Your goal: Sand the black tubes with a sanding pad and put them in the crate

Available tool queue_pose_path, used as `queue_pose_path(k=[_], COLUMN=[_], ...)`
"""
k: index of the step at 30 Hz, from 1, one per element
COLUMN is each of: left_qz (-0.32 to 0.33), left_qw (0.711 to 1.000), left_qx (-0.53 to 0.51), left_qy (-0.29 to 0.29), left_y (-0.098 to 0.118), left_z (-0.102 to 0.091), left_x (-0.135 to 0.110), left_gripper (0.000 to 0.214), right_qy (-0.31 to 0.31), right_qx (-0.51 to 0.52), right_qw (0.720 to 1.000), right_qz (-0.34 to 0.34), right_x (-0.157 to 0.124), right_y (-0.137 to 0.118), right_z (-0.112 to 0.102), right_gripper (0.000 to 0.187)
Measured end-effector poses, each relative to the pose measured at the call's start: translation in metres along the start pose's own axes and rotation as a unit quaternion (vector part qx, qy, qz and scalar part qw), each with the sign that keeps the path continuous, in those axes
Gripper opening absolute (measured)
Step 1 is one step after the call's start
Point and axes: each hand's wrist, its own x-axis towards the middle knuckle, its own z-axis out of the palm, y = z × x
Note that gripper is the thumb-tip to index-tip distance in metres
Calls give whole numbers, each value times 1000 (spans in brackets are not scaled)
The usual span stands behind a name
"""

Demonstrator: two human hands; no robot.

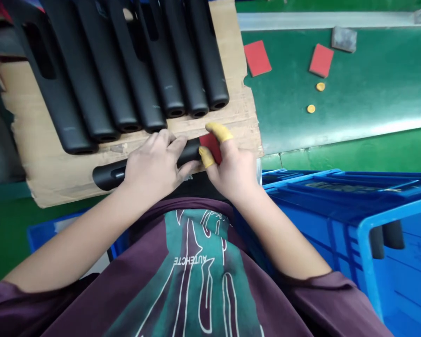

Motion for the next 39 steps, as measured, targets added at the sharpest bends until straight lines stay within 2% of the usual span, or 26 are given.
queue_pose_path(k=[4, 14, 19, 22, 25, 32, 37, 39], left_qz=[4, -17, -15, -22, -23, -10, -2, -8], left_qw=[999, 992, 988, 986, 984, 986, 986, 985], left_qx=[-48, -128, -155, -162, -168, -161, -163, -169], left_qy=[-3, 8, 8, 29, 48, 42, 30, 41], left_y=[-1, -3, -4, -4, -5, -6, -6, -5], left_z=[-1, 3, 4, 8, 12, 10, 11, 13], left_x=[1, 1, 1, 0, 0, -1, -2, -2], left_gripper=[36, 28, 24, 23, 22, 25, 28, 27], right_qy=[-36, -29, 3, 30, 45, 65, 8, 12], right_qx=[1, -1, -47, -92, -82, -60, -63, -52], right_qw=[999, 1000, 998, 994, 994, 993, 998, 998], right_qz=[5, -6, -32, -54, -64, -74, -21, -22], right_x=[2, 8, 6, 11, 14, 12, 11, 13], right_y=[1, -4, -6, -5, -6, -10, -11, -11], right_z=[-3, 2, 0, -1, 2, 4, 3, 4], right_gripper=[46, 45, 37, 33, 32, 30, 33, 35])
